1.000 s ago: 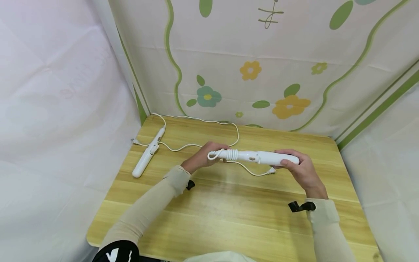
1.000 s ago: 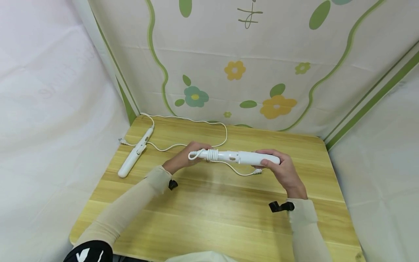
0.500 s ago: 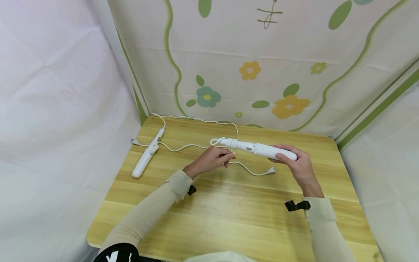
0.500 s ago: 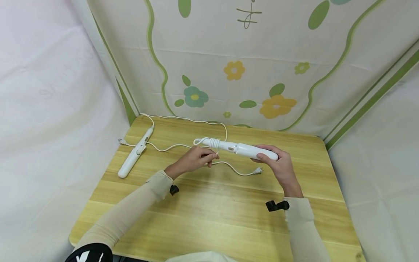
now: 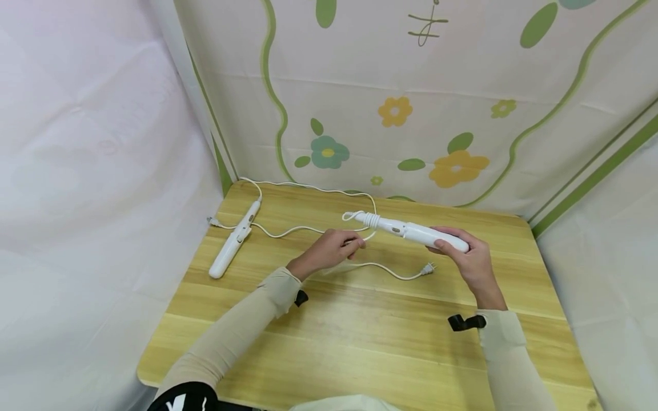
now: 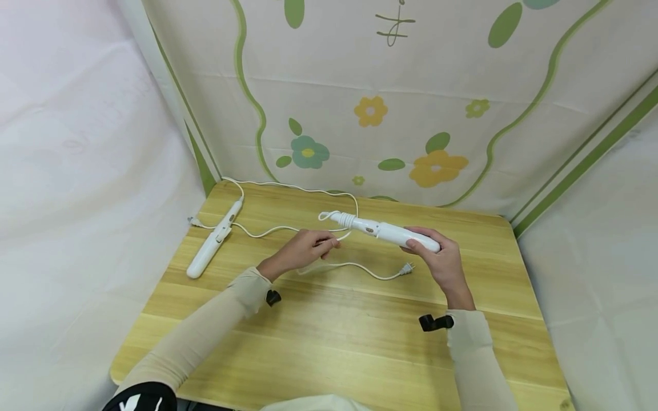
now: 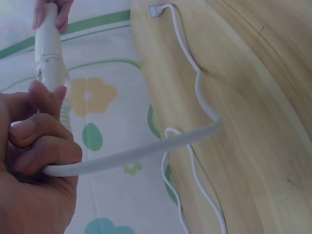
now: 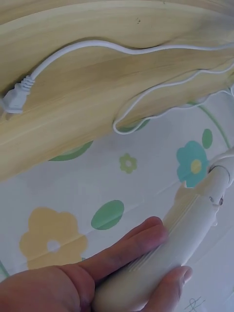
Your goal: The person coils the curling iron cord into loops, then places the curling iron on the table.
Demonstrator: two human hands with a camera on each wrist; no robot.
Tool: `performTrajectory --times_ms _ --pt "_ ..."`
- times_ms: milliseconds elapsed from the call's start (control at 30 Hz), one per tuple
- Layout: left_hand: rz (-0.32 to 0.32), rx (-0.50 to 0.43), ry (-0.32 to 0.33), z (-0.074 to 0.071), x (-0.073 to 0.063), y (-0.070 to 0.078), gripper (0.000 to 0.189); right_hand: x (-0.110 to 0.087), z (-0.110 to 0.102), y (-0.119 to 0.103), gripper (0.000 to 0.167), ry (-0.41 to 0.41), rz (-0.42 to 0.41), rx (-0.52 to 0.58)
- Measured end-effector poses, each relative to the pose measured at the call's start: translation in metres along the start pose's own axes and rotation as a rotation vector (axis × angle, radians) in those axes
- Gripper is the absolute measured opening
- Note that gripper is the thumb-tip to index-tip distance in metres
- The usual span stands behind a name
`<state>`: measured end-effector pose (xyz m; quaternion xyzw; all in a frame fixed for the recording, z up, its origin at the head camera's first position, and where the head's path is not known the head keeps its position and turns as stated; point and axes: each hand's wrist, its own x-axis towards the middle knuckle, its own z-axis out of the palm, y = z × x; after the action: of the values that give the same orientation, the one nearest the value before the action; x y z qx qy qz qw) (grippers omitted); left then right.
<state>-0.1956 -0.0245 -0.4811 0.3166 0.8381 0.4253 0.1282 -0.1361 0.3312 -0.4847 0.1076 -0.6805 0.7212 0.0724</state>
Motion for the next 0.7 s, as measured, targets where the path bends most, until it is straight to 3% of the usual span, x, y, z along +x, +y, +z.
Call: performTrajectory --times_ms 167,300,467,700 --pt "0.002 0.014 0.049 -0.005 0.000 0.003 0.025 0.002 -0.004 0.005 0.037 0.041 -0.003 -0.034" --pt "0.028 0.043 0.072 -0.012 0.001 0.005 0.023 0.000 -0.008 0.009 0.037 0.043 0.050 -0.076" --pt "0.087 0.151 0.085 -0.024 0.007 0.012 0.025 -0.004 -0.009 0.008 0.037 -0.043 0.128 -0.148" --pt "0.123 0.255 0.069 -0.041 0.014 0.021 0.027 -0.006 -0.008 0.005 0.034 -0.160 0.143 -0.196"
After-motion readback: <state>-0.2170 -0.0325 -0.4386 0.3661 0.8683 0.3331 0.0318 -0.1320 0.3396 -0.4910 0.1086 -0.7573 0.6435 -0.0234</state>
